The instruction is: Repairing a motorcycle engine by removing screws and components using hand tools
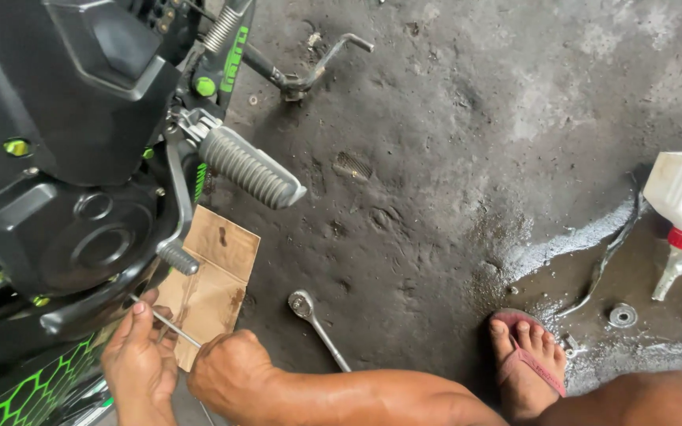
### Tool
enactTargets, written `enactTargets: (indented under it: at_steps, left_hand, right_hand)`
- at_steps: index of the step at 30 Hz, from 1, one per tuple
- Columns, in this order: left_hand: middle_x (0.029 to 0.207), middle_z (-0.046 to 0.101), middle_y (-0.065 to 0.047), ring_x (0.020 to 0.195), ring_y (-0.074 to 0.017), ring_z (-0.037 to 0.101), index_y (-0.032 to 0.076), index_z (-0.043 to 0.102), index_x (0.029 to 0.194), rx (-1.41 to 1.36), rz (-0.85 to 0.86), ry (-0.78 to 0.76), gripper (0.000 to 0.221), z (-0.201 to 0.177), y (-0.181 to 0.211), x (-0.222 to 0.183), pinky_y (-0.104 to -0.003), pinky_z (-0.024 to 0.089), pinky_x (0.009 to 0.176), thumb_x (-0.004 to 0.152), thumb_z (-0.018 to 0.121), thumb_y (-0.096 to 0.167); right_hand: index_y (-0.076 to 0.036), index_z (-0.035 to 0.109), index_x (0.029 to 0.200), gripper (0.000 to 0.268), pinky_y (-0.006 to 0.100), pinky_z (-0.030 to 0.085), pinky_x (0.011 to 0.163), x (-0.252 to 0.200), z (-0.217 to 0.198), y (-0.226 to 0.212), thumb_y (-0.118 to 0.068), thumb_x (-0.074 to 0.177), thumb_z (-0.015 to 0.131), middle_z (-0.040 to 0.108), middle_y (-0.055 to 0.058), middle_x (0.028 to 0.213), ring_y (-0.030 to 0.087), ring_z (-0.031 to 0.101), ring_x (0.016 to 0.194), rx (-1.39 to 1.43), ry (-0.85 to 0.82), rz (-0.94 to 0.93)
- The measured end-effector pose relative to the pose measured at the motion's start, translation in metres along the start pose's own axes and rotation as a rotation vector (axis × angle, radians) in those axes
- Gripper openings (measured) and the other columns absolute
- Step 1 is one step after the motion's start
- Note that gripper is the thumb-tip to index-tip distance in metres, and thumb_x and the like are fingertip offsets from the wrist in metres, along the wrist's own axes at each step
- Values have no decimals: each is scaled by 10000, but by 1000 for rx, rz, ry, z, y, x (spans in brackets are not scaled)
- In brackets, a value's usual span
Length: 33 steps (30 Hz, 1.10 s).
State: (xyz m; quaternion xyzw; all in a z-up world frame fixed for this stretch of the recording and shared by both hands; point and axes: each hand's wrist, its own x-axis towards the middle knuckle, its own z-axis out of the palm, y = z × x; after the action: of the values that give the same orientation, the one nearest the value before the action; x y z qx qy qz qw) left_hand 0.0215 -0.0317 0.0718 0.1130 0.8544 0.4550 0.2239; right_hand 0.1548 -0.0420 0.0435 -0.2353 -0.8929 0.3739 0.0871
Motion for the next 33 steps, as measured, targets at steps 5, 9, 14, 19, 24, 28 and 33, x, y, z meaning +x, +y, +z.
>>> enactTargets:
  at_steps: [5, 9, 14, 19, 24, 28, 33]
  left_hand:
    - [849, 647, -53, 792, -103, 636, 54, 731, 1184, -13, -5, -23, 250, -1, 0, -1, -280, 548, 672, 1032, 703, 250]
    - [867, 658, -55, 793, -97, 640, 29, 726, 1182, 2, -23, 2, 229, 7, 13, -12, -281, 571, 672, 1048, 681, 208]
    - [932, 688, -40, 761, -73, 635, 9, 709, 1182, -15, -21, -2, 256, 5, 10, -8, -245, 556, 652, 1036, 692, 218]
    - [959, 693, -21, 786, -66, 631, 38, 712, 1189, -12, -17, -31, 273, -1, 4, -2, -238, 539, 650, 1029, 691, 258]
    - [996, 705, -18, 811, -75, 628, 42, 717, 1154, 17, -24, -9, 243, 1, 6, -4, -247, 521, 665, 1029, 690, 249]
    - [843, 658, -29, 752, -75, 633, 54, 725, 1152, 0, -4, -31, 229, 1, 3, 1, -227, 526, 634, 1043, 686, 252]
    - [915, 689, -14, 766, -64, 626, 37, 719, 1155, 3, 4, -15, 254, 2, 5, -3, -221, 505, 641, 1028, 693, 255]
  right_hand:
    - [-103, 789, 905, 189, 455, 477, 502, -1, -11, 0, -135, 904, 603, 749, 103, 899, 279, 701, 766, 54, -83, -41]
    - [-108, 795, 942, 202, 461, 495, 499, 1, -25, 3, -133, 912, 597, 756, 105, 947, 297, 715, 813, 70, -199, -76]
    - [-149, 794, 864, 152, 465, 483, 462, 2, -14, 11, -171, 887, 646, 748, 6, 830, 241, 705, 685, 92, -44, -89]
    - [-190, 796, 855, 208, 392, 455, 476, -2, -32, 15, -171, 926, 601, 767, -7, 842, 204, 719, 686, 85, -128, -51]
    - [-162, 753, 853, 144, 397, 429, 471, -3, -16, 18, -162, 886, 613, 739, 33, 814, 226, 688, 664, 47, 40, 36]
    - [-183, 766, 849, 159, 406, 458, 477, 2, -9, 17, -159, 914, 622, 734, 12, 812, 232, 690, 665, 18, -49, -24]
    - [-130, 758, 830, 149, 393, 421, 436, -3, 1, 12, -147, 892, 623, 707, 49, 793, 225, 659, 635, 26, 48, -31]
